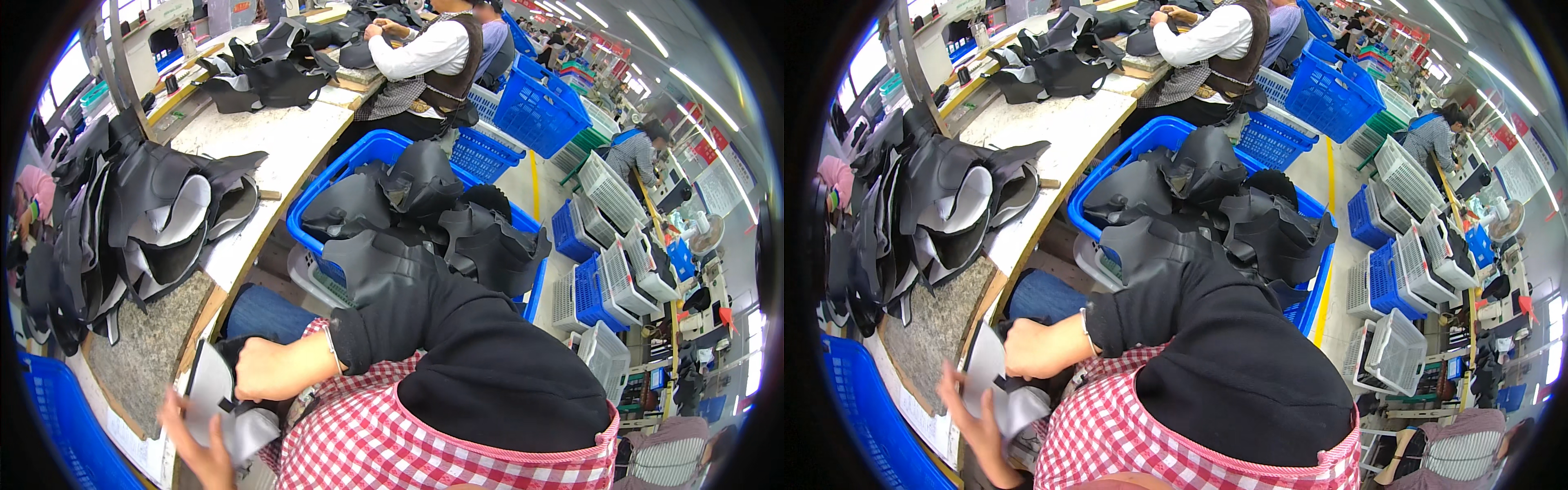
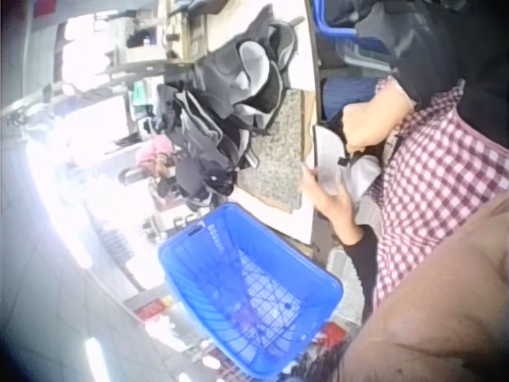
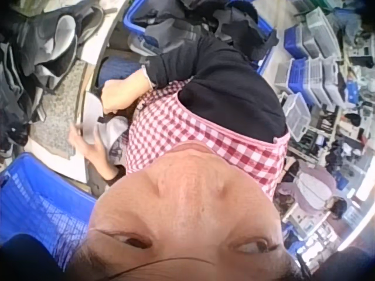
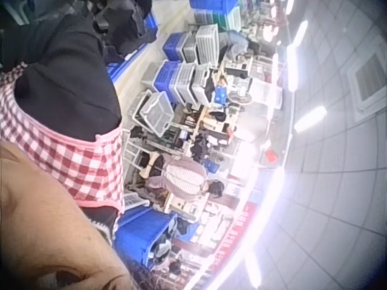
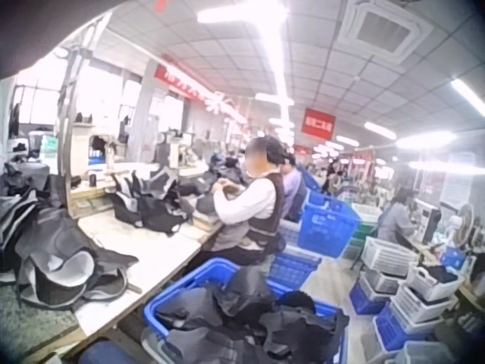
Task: The person uses a hammer to tap a black shoe upper on a workbench, then marks the interior with a pen. They then pick up a shoe sole and align it with the upper, pressing the edges together by hand.
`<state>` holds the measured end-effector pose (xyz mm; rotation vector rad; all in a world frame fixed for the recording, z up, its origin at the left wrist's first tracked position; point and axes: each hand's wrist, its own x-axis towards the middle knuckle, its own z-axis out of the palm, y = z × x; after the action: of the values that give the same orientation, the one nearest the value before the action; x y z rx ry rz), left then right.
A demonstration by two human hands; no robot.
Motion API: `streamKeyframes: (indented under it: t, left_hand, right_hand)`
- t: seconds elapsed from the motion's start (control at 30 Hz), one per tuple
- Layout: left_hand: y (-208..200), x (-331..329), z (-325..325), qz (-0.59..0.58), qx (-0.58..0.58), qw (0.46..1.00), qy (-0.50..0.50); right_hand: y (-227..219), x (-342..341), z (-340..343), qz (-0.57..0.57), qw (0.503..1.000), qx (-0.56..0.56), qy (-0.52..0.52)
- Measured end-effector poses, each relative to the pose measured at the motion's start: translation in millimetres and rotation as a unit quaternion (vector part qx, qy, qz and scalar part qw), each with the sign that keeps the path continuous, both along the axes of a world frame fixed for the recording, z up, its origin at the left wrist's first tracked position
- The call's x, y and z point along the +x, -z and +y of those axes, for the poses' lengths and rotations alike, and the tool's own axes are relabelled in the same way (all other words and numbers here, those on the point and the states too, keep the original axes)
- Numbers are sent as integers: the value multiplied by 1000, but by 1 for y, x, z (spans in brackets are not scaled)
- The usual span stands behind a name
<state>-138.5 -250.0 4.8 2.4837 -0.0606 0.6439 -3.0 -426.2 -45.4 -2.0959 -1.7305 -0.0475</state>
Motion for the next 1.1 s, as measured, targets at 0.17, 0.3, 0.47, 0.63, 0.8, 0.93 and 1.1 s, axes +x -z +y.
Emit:
streamKeyframes:
  t: [0.17,0.3,0.47,0.63,0.8,0.93,1.1]
  left_hand:
    - [-10,33,35,192,128,971,65]
    - [31,29,47,310,-23,947,85]
    - [123,-17,21,249,-346,905,3]
    - [154,-59,-7,15,-234,969,-80]
    - [125,-45,-2,99,123,982,101]
    - [124,-22,22,37,-493,860,123]
    - [144,-5,43,245,-320,915,9]
  right_hand:
    - [-6,-3,29,-127,989,-21,-70]
    - [12,-3,46,-142,983,-49,-108]
    - [40,30,78,-92,953,-159,-240]
    - [69,102,100,256,870,-288,-306]
    - [74,103,99,324,843,-330,-276]
    - [54,84,94,187,909,-266,-260]
    - [35,67,82,77,934,-261,-231]
